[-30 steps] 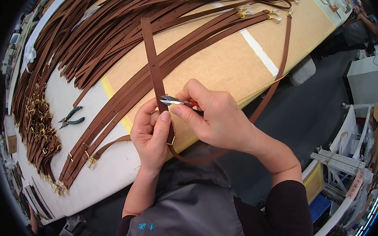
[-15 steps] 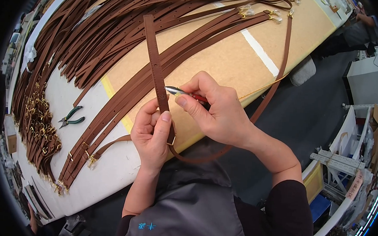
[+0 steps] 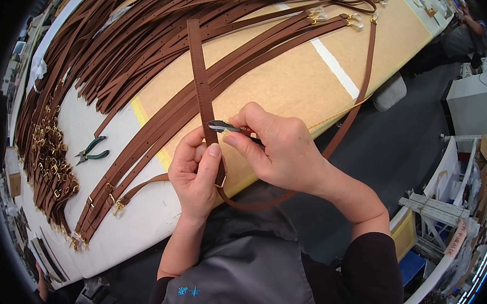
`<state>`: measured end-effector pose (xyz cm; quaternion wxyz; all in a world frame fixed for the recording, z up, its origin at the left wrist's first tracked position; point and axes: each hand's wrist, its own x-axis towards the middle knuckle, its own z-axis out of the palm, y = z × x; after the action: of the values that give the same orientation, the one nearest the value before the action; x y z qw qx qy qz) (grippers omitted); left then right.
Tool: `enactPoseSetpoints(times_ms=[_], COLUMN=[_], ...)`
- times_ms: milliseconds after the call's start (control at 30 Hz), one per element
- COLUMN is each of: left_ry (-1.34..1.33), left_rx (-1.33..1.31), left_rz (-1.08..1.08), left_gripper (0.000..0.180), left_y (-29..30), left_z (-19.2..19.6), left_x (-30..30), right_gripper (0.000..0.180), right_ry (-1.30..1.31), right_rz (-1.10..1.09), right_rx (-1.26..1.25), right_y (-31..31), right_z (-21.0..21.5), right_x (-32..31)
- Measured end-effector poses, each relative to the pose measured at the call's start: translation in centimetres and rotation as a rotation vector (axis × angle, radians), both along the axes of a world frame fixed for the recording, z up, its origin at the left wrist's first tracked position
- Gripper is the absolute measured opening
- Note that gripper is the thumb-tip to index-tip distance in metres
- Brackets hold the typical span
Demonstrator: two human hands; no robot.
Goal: Inspecting and trimming leather bag straps using pliers to check and adjust buckles and length.
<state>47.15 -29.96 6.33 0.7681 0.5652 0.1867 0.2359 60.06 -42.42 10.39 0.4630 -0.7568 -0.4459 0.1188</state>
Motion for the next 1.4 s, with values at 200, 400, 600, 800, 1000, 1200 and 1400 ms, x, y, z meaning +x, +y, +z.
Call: enactPoseSetpoints(times_ms=[200,400,600,800,1000,1200,1400], left_ry=[0.008,0.011,0.023,0.016,0.02,0.014,0.027], left_rx=[0.012,0.024,0.039,0.044,0.007,-0.03,0.034], left_rz=[-0.006,0.001,0.004,-0.006,-0.017,-0.026,-0.033], left_gripper=[0.032,0.033,0.033,0.032,0.032,0.033,0.032], left_y=[0.1,0.0,-0.1,0.0,0.1,0.2,0.2], left_z=[-0.1,-0.1,-0.3,-0.2,0.2,0.1,0.1], left_x=[0.0,0.0,0.0,-0.1,-0.1,-0.1,-0.2], right_gripper=[0.019,0.021,0.021,0.019,0.021,0.022,0.022], right_ry=[0.035,0.157,0.165,0.08,0.253,0.184,0.09], right_rz=[-0.023,0.011,0.014,0.02,-0.054,0.013,0.027], right_rx=[0.059,-0.024,-0.004,0.03,0.098,0.001,0.051], right_y=[-0.1,-0.2,-0.3,-0.2,-0.2,-0.4,-0.2], right_z=[-0.9,0.3,0.0,-0.8,-1.4,-0.5,-1.2], right_x=[0.0,0.0,0.0,-0.1,-0.1,0.2,-0.1])
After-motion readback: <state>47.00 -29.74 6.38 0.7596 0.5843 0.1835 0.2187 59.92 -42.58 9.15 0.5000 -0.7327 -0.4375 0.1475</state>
